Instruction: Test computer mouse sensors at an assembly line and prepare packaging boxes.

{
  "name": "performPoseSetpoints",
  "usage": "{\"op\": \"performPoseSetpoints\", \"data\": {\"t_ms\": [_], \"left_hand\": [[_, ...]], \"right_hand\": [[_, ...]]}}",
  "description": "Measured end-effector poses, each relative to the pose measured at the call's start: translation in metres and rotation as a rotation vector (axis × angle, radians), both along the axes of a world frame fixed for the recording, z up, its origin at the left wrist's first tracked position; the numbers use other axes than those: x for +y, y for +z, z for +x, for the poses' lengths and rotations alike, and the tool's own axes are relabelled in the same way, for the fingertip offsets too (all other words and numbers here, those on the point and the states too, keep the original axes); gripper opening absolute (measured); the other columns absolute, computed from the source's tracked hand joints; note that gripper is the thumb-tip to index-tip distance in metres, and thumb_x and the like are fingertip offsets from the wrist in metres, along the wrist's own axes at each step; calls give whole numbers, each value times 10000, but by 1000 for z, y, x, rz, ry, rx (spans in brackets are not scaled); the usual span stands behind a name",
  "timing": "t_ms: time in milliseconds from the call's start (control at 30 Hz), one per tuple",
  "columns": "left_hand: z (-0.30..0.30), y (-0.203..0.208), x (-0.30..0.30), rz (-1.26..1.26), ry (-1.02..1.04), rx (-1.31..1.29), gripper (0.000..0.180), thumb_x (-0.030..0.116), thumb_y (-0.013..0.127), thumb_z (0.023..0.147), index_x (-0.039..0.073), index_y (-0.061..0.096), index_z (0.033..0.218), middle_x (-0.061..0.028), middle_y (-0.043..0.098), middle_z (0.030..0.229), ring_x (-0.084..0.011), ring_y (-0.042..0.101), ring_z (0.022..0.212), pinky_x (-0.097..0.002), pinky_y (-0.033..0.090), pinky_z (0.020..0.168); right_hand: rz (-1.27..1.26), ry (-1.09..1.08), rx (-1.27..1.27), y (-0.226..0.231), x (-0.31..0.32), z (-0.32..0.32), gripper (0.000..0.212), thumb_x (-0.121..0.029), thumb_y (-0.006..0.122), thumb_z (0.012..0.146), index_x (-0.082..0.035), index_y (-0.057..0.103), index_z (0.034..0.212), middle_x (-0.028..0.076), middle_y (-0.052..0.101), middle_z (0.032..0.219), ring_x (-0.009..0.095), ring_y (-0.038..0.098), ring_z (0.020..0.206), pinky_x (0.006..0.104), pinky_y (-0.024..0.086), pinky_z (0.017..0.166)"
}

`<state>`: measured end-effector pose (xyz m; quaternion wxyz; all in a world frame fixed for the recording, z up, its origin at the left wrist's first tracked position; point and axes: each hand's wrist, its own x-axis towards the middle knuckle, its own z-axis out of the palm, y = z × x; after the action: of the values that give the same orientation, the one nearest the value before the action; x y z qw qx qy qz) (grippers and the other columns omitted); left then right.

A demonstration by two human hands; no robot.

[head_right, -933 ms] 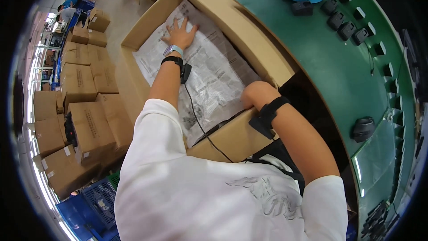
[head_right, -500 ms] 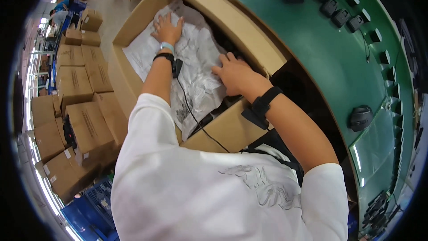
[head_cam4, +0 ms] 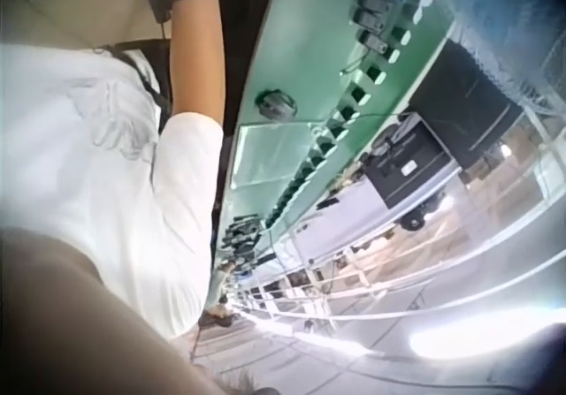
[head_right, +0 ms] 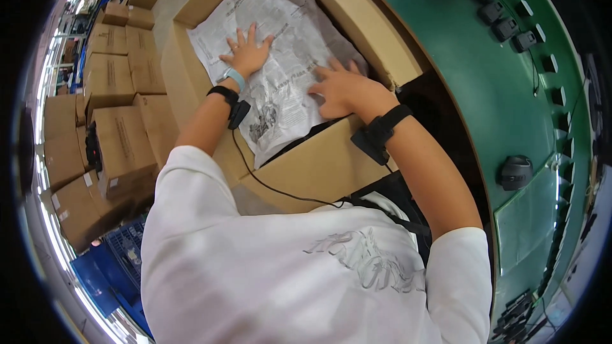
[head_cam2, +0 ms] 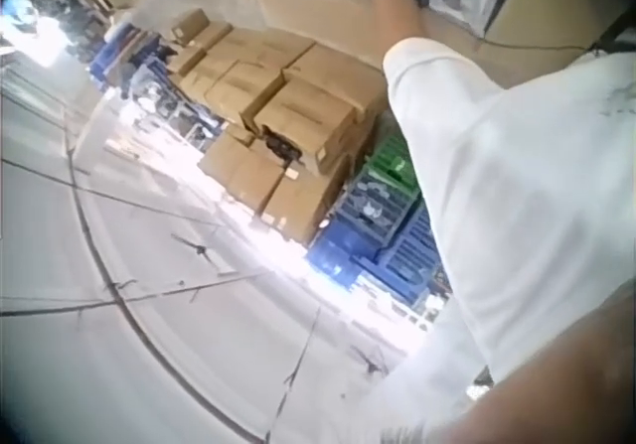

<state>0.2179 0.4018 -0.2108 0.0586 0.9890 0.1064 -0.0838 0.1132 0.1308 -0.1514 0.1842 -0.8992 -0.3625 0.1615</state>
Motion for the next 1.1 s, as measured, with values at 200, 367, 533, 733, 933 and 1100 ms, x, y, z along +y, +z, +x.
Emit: {"op": "performPoseSetpoints", "data": {"t_ms": [200,367,533,733,933,1100], "left_hand": [[-6,-21,10,65,-46,-173,784,709,366,946,292,240,1598,-162,142,1672,-491,32,1517,-791,-50,1085],[-7,-33,13,82,-53,-237,774,697,365,952,281,253,1595,-169,168,1664,-497,55,1512,-808,-40,1069],[-6,-39,8,87,-97,-321,771,691,365,953,279,258,1595,-177,183,1659,-510,64,1506,-822,-18,1056],[-10,-52,17,78,-100,-380,760,688,367,955,277,271,1588,-176,176,1660,-520,67,1501,-828,-24,1053],[-9,-50,20,90,-82,-413,744,678,383,956,275,292,1574,-176,188,1656,-527,79,1496,-828,-17,1053],[-9,-46,17,69,-85,-425,731,667,400,957,278,302,1568,-178,212,1648,-522,87,1496,-825,-11,1058]], "right_hand": [[-182,75,239,5,-1,2,482,-179,648,751,-223,717,1226,103,341,1587,383,338,1423,588,370,1105],[-260,245,-26,31,37,10,407,-87,606,769,-106,739,1153,147,621,1320,351,562,1221,417,490,990],[-3,528,511,10,107,-17,419,-74,577,790,-19,696,1188,187,686,1197,374,637,1105,411,507,937],[-117,524,689,-18,125,-32,458,-66,569,786,-14,663,1231,223,689,1167,391,654,1077,433,518,910],[-28,342,393,20,131,-14,412,-51,645,734,-46,687,1144,200,688,1114,358,643,1074,451,503,903],[-167,320,-61,8,112,-18,375,-109,707,735,-156,725,1107,152,579,1325,328,539,1230,499,474,920]]}}
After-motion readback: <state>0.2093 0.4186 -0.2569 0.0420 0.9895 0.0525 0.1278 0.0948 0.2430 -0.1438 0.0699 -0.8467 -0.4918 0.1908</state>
